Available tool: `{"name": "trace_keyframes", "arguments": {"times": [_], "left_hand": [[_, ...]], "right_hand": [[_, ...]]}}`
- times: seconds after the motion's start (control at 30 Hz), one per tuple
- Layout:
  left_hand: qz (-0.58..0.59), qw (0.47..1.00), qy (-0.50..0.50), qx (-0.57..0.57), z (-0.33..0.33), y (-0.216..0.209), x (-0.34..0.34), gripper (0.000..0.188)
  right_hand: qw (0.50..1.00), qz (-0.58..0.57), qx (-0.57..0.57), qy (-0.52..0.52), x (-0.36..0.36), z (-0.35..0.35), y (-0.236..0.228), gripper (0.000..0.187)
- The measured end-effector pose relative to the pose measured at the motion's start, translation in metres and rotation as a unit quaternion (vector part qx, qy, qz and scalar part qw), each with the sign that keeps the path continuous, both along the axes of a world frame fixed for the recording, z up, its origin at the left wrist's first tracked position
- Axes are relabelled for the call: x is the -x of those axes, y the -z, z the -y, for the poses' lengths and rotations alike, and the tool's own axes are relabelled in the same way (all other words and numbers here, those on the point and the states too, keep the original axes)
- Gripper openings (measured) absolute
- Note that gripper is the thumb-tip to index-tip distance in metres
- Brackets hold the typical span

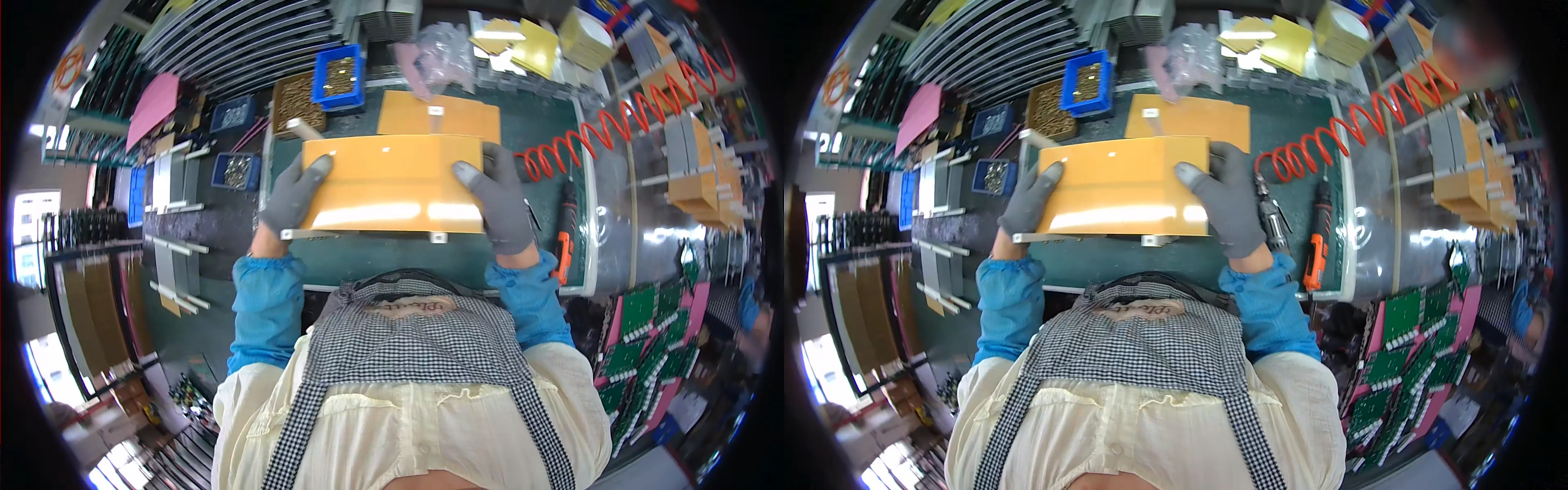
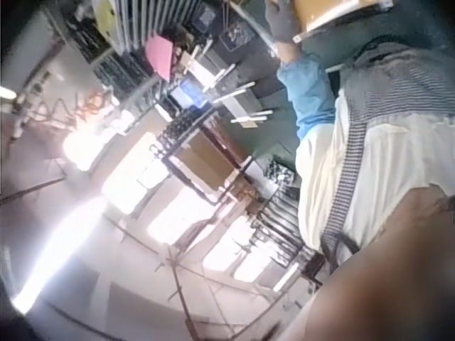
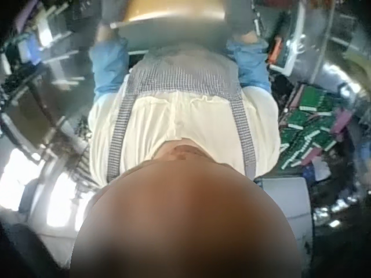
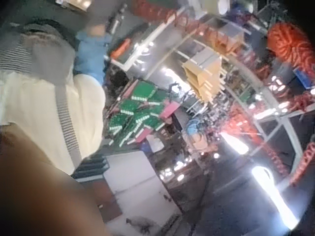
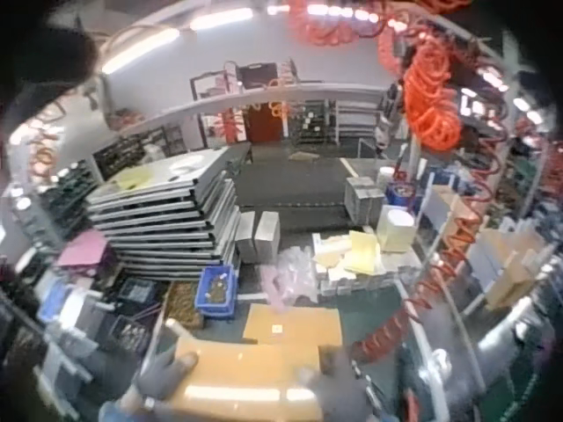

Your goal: Assembling an orange and white electronic enclosure using an air-powered screwdriver.

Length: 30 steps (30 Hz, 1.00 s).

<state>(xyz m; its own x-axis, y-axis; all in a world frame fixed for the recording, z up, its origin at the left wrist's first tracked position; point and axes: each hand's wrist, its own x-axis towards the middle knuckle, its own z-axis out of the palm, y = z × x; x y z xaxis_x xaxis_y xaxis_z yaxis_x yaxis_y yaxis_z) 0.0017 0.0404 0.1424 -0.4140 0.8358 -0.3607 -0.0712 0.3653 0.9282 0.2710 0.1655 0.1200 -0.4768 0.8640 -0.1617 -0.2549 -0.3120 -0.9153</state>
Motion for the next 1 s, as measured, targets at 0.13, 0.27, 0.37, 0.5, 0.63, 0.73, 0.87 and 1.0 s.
{"name": "trace_keyframes", "arguments": {"times": [0.13, 0.27, 0.37, 0.5, 0.63, 0.73, 0.87, 1.0], "left_hand": [[-0.021, 0.999, 0.025, -0.022, -0.002, 0.008, 0.003, 0.044], [-0.067, 0.997, 0.043, -0.009, 0.001, 0.0, 0.004, 0.044], [-0.107, 0.993, 0.045, 0.021, 0.002, 0.007, 0.008, 0.046], [-0.136, 0.989, 0.056, 0.021, 0.001, 0.006, 0.007, 0.046], [-0.125, 0.991, 0.044, -0.007, 0.001, 0.01, 0.006, 0.043], [-0.058, 0.998, 0.025, -0.013, 0.001, 0.005, 0.002, 0.043], [-0.015, 1.0, 0.002, -0.012, 0.003, 0.002, 0.0, 0.045], [-0.032, 0.999, 0.007, -0.036, 0.003, 0.015, 0.005, 0.046]], "right_hand": [[0.999, 0.03, 0.013, 0.002, 0.004, 0.009, -0.009, 0.056], [0.998, 0.054, -0.032, -0.025, 0.003, 0.015, -0.02, 0.059], [0.995, 0.072, -0.053, -0.052, 0.006, 0.019, -0.03, 0.061], [0.992, 0.089, -0.052, -0.067, 0.005, 0.023, -0.036, 0.061], [0.994, 0.083, -0.047, -0.061, 0.004, 0.022, -0.033, 0.06], [0.994, 0.074, -0.047, -0.07, 0.004, 0.02, -0.033, 0.06], [0.935, 0.233, -0.265, 0.032, 0.003, 0.017, -0.053, 0.051], [0.829, 0.279, -0.469, -0.121, 0.018, 0.015, -0.109, 0.033]]}}
